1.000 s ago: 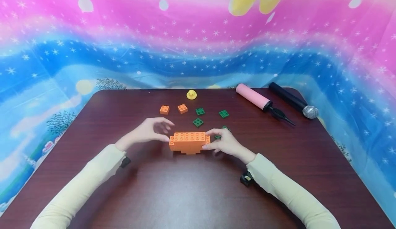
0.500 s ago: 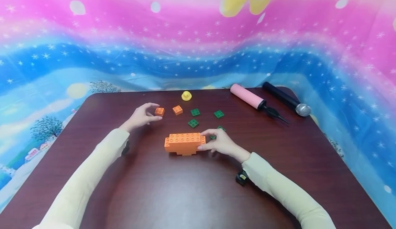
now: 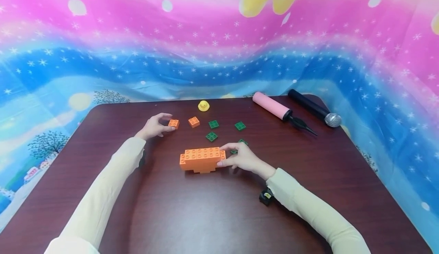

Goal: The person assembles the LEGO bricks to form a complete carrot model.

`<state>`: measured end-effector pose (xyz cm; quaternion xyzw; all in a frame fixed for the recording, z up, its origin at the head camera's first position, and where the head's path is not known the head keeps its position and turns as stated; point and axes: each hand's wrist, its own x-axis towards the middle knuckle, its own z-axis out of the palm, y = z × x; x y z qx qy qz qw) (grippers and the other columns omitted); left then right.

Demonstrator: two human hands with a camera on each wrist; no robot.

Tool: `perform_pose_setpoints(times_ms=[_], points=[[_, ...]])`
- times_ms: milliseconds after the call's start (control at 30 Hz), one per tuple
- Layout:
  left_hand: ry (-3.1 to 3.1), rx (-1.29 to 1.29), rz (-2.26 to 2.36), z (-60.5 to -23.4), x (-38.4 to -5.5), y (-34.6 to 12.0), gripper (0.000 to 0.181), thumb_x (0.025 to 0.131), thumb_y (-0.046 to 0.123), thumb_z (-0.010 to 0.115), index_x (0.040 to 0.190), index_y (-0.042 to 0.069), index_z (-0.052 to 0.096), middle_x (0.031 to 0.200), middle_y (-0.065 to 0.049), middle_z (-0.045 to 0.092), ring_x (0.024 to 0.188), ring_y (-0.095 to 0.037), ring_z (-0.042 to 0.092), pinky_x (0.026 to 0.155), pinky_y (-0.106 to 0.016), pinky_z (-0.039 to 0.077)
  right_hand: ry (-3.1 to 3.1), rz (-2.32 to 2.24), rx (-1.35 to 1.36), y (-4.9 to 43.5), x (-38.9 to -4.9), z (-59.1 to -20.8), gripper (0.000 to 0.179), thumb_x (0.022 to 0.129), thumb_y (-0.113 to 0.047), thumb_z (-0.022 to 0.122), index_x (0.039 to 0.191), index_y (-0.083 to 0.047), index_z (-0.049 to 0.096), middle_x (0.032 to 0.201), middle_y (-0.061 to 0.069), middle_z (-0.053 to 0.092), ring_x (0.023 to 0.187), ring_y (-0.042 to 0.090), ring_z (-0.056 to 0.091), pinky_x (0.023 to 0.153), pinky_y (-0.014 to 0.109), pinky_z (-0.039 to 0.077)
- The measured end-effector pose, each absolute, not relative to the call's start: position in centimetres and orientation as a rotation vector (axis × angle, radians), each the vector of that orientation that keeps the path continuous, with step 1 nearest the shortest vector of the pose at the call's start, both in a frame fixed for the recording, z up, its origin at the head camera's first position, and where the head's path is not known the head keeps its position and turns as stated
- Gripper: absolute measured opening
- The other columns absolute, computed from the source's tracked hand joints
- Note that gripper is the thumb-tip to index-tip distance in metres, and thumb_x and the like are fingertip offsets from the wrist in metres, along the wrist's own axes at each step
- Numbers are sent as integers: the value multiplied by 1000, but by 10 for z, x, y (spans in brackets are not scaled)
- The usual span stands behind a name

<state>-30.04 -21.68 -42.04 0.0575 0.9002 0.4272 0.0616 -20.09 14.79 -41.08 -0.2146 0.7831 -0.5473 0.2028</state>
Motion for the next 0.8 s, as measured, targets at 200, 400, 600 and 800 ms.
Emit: perform_pose_setpoints(times_ms=[200,400,600,800], points=[[2709,153,1280,-420,-303,-216,54,86,13,71,135,7,51,135,-20,54,80,-20,60,55,-25,51,2188,-1525,-588,147,-200,-410,55,79,-22,79,125,-1,58,122,18,56,71,22,67,62,37,56],[2719,123,1246,-420,-303,-214,51,85,16,73,132,5,54,127,-21,58,90,-26,60,59,-25,52,2193,-1518,-561,146,-201,-409,55,78,-22,80,125,-3,59,125,18,54,71,23,66,62,36,56],[2713,118,1244,-419,-298,-214,52,84,18,73,131,3,54,122,-22,59,95,-27,61,67,-29,55,2197,-1507,-553,147,-200,-408,55,78,-22,80,125,-3,59,128,18,52,72,24,66,63,37,56],[2684,146,1276,-414,-290,-210,48,83,22,75,126,4,60,120,-19,61,84,-21,63,70,-27,54,2202,-1503,-578,148,-199,-409,53,80,-20,78,125,-1,58,126,19,49,71,20,65,63,36,56]])
